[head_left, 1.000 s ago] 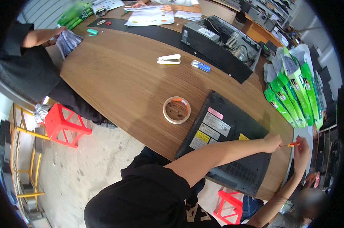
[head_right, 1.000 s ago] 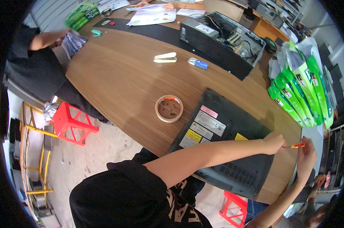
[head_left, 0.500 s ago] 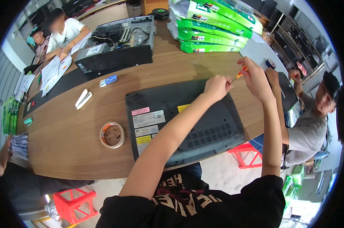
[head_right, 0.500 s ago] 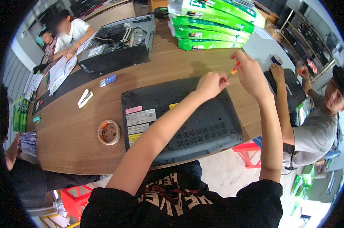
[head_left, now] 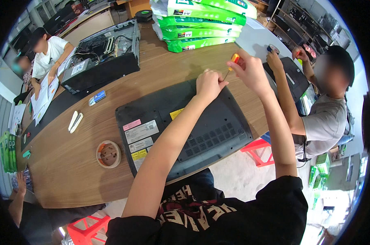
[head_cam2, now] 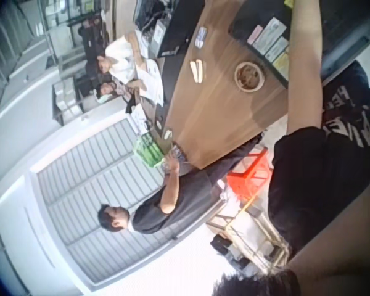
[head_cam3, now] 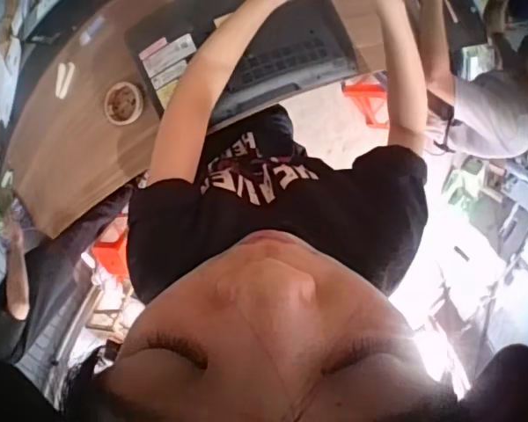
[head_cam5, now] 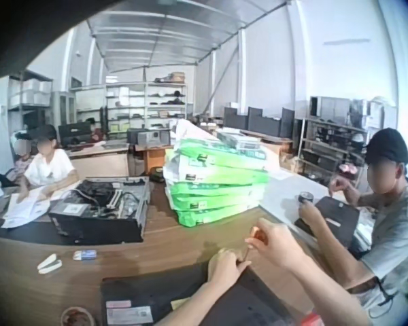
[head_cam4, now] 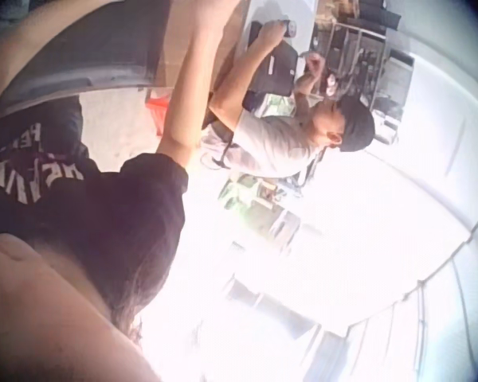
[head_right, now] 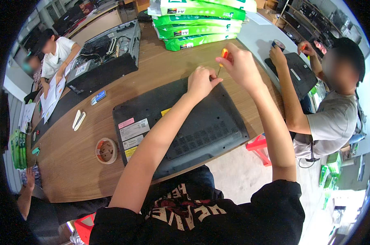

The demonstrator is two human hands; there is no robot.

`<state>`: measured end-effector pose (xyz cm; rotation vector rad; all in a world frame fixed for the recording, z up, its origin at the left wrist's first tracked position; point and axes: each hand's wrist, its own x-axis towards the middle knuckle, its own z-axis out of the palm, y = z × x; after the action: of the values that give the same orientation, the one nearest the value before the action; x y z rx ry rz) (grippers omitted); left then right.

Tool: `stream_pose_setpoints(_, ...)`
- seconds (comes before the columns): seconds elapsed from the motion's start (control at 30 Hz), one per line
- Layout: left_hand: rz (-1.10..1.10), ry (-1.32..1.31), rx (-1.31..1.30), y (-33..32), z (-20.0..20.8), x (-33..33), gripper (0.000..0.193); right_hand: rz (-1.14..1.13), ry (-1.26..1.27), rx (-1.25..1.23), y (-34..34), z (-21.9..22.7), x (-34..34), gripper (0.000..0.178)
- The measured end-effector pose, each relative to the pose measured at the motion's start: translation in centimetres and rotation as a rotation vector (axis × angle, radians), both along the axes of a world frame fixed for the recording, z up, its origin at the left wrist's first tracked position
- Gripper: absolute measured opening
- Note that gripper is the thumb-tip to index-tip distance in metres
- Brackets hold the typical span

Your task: The person unscrews several screws from the back of a laptop using a screwdriver and places them inside a roll of tape. They then attempt to pry the laptop casing open with their hands.

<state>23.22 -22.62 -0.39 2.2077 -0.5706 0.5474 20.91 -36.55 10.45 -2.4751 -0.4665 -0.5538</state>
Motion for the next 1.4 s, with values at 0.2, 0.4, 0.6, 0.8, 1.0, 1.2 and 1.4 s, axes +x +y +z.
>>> stream_pose_setpoints(0.2, -0.116, 0.008, -0.053, 3.2, 0.9, 0.4, 0.023, 0.189, -0.056, 0.104, 0.1, -1.1, 0.3, 0.026)
stream_pose_setpoints(0.4, -0.104, 0.145, -0.237, 10.3, 7.1, -5.1, 0.015, 0.278, -0.048, 0.261, 1.1, -1.9, -0.4, 0.025)
stream_pose_setpoints(0.6, -0.132, 0.265, -0.398, 14.3, 9.2, -14.4, 0.01, 0.232, -0.047, 0.591, 1.9, -4.0, 1.0, 0.017)
stream_pose_setpoints(0.8, 0.0, 0.322, -0.43, 19.7, 7.7, -20.5, 0.009, 0.312, 0.044, 1.089, 3.3, -4.3, 1.6, 0.027)
stream_pose_setpoints(1.0, 0.15, 0.285, -0.501, 22.7, 6.6, -24.1, 0.008, 0.399, -0.061, 1.274, 4.8, -5.1, 1.4, 0.027)
stream_pose_setpoints(1.2, 0.268, 0.229, -0.59, 24.3, 5.6, -25.7, 0.009, 0.132, -0.462, 0.83, 2.6, -6.1, 1.6, 0.011)
stream_pose_setpoints(1.4, 0.435, 0.187, -0.605, 27.7, 4.4, -26.1, 0.011, -0.026, -0.256, 0.376, 1.7, -4.2, -0.9, 0.036)
